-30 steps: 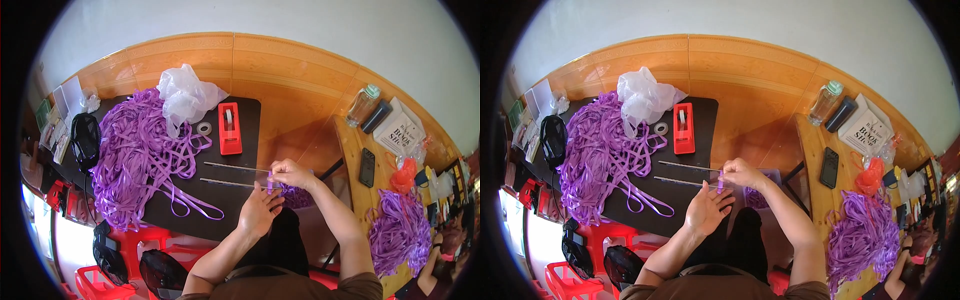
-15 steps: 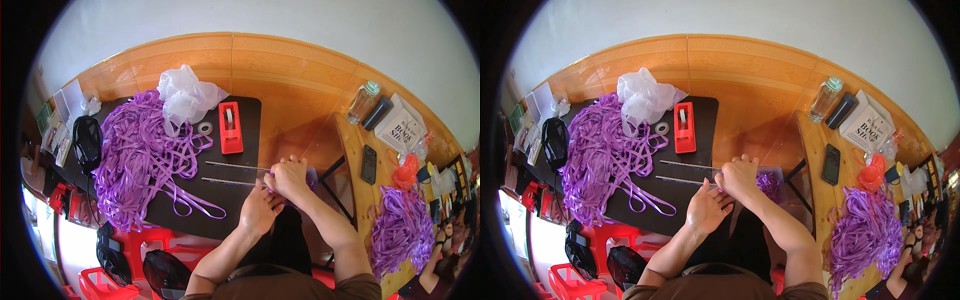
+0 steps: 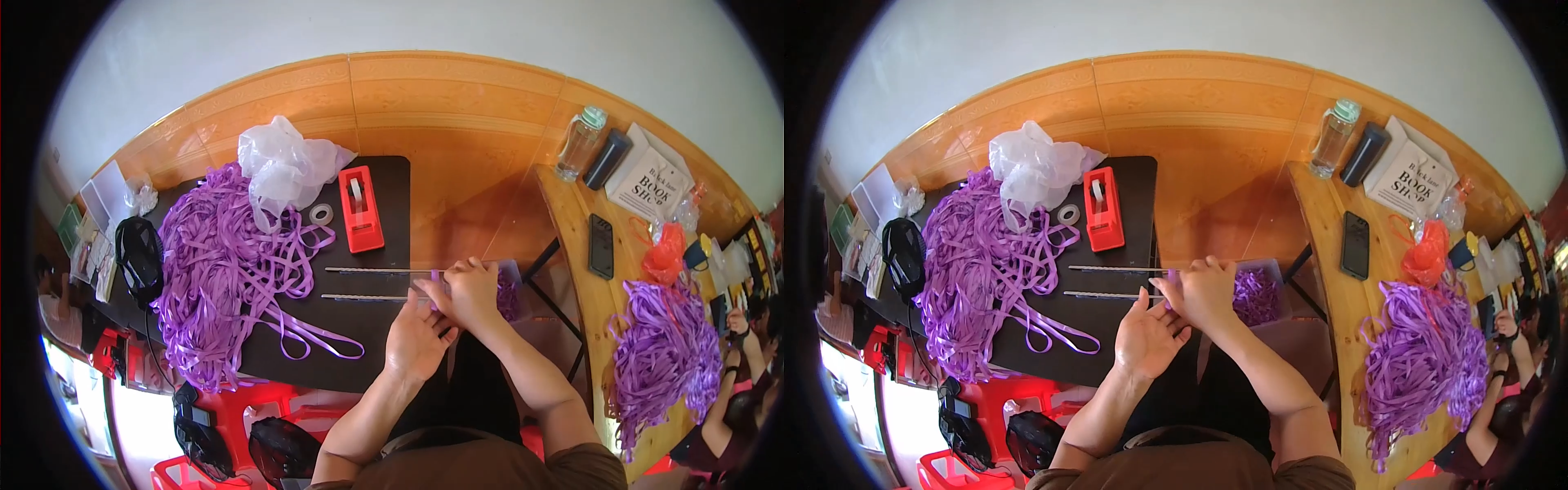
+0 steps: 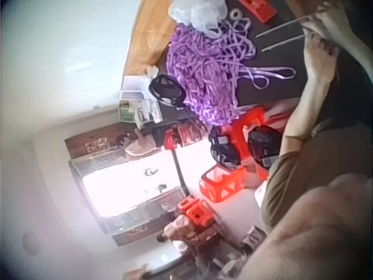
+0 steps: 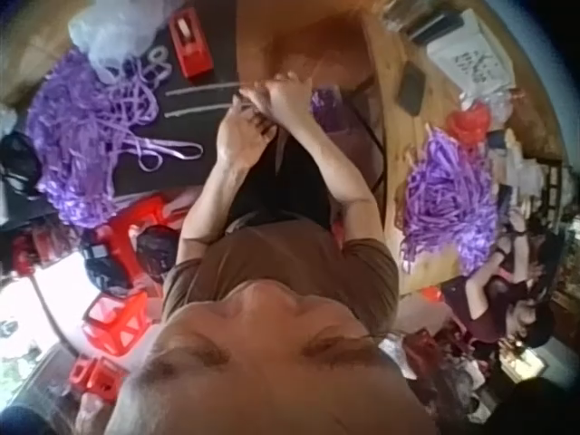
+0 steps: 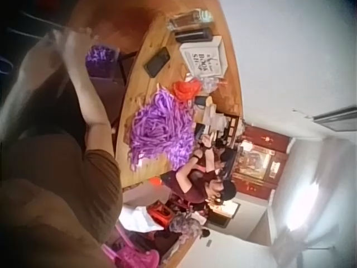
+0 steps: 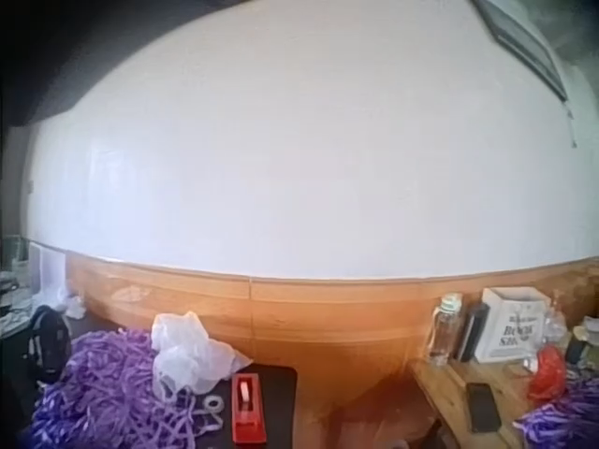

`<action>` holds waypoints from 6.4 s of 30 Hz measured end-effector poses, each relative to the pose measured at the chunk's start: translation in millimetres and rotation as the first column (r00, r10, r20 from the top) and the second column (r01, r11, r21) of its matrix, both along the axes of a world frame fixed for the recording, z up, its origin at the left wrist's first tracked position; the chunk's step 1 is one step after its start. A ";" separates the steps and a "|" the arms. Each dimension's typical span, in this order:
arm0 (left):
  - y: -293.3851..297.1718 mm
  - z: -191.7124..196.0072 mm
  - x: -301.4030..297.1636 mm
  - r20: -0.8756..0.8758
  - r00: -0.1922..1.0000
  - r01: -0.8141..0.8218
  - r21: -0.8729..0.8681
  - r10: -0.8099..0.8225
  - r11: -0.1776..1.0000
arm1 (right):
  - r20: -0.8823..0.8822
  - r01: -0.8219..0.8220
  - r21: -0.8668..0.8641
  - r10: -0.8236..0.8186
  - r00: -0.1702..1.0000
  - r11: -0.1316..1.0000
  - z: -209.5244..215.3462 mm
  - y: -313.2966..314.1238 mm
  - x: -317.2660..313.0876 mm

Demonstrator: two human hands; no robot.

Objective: Tying and organizing purple ribbons around a metal frame to create decorations.

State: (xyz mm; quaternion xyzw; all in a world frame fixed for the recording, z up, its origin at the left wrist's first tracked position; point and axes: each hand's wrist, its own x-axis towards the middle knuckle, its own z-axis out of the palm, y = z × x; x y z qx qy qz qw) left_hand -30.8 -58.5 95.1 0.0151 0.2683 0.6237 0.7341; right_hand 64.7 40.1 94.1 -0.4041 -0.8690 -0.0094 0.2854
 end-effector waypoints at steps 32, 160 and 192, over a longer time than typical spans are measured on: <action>0.0 2.3 0.1 -0.011 1.000 -0.011 0.005 0.011 1.000 | -0.755 -0.797 -0.584 -0.258 0.603 -0.155 -64.4 39.1 12.1; -0.7 -0.7 1.1 -0.031 0.999 -0.033 -0.009 0.032 0.999 | -0.749 -0.503 -0.575 -0.169 0.640 0.645 -4.7 8.0 -6.0; 0.4 -6.0 2.1 -0.012 1.000 -0.027 0.011 0.027 1.000 | -0.794 -0.736 -0.541 -0.535 0.287 0.407 -38.2 -5.2 0.7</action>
